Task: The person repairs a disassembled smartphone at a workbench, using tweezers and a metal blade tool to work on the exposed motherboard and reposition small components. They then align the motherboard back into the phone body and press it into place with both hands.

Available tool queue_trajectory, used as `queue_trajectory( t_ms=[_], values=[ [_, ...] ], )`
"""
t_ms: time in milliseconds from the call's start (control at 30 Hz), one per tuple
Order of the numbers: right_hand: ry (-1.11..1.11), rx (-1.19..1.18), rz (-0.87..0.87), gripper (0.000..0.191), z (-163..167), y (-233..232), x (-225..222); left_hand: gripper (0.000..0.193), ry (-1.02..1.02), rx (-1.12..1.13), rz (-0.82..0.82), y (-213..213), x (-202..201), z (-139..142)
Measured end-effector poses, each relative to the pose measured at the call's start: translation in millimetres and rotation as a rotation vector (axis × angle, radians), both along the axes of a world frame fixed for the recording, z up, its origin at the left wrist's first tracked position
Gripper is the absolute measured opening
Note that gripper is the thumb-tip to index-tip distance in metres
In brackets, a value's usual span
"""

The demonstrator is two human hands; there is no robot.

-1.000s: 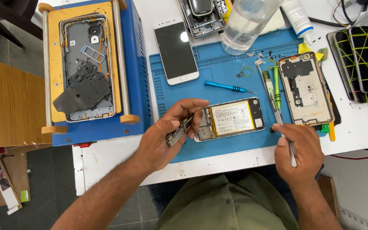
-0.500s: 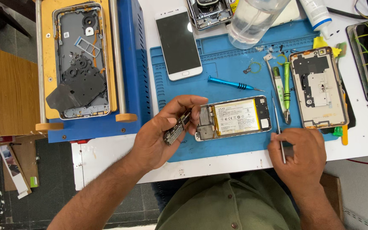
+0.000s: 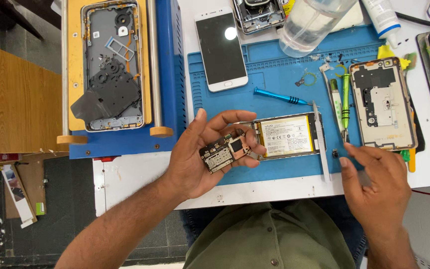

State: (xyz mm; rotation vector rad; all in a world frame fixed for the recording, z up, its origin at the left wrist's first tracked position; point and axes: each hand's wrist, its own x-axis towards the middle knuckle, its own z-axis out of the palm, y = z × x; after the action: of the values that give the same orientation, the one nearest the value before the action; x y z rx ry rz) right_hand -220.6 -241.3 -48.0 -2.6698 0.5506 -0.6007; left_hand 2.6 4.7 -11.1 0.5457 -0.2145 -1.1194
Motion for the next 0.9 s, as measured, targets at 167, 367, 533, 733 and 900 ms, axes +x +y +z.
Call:
queue_trajectory(
  t_ms=[167,367,533,733,900],
  values=[
    [0.057,0.041,-0.050,0.028,0,2,1,0.078,-0.054,0.041,-0.026,3,-1,0],
    [0.094,0.050,-0.077,0.021,7,8,12,0.061,-0.133,0.158,-0.004,2,-1,-7],
    [-0.055,0.395,-0.094,0.014,18,13,13,0.060,-0.163,0.153,0.032,3,0,-13],
    [-0.208,1.074,0.281,0.019,33,57,18,0.061,-0.213,0.125,0.076,1,-5,-9],
    [-0.084,0.835,0.679,0.020,47,91,44,0.048,-0.194,0.212,0.058,0,-7,-8]
  ],
)
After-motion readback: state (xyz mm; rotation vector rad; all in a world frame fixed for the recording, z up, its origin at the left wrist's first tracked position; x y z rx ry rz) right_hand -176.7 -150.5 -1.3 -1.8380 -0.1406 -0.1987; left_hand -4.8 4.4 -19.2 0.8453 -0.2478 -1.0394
